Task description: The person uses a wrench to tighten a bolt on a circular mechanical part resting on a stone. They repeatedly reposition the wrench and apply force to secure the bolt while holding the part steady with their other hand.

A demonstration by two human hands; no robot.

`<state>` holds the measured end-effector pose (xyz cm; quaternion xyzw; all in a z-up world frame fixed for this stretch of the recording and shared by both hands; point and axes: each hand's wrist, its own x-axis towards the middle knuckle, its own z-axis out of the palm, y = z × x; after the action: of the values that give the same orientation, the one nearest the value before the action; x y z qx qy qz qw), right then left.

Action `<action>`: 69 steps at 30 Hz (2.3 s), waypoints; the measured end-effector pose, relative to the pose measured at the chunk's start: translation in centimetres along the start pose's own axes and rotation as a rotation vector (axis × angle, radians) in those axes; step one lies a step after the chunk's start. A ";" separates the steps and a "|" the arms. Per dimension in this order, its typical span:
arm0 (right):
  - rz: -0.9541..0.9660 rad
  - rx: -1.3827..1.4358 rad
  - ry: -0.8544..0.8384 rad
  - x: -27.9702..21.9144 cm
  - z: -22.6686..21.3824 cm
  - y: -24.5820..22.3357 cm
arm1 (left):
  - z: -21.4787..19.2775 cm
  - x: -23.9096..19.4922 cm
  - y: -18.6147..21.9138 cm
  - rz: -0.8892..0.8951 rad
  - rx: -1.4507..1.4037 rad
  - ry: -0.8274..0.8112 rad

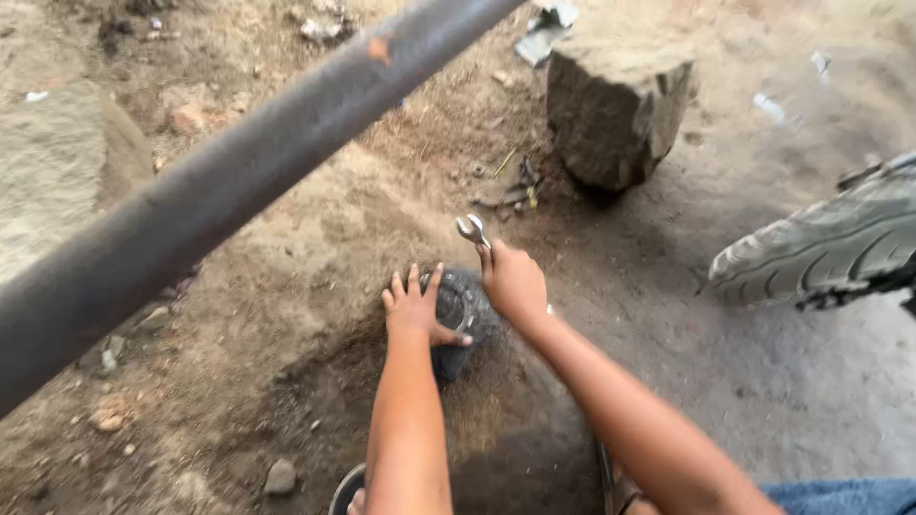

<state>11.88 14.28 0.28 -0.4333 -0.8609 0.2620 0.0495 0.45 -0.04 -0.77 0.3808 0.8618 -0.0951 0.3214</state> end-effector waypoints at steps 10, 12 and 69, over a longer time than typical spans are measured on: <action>-0.305 -0.083 0.040 0.2 0.9 1.2 | 0.1 -0.6 -0.6 0.040 -0.107 0.114; -0.322 -0.182 0.043 -3.9 2.6 2.0 | -0.7 -0.3 0.1 0.025 -0.051 0.068; -0.386 0.054 -0.443 2.2 -1.2 1.9 | -0.5 0.0 0.1 0.006 0.027 0.015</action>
<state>12.25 17.39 0.11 -0.1925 -0.9099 0.3588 -0.0794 0.32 0.19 -0.38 0.3884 0.8616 -0.1026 0.3102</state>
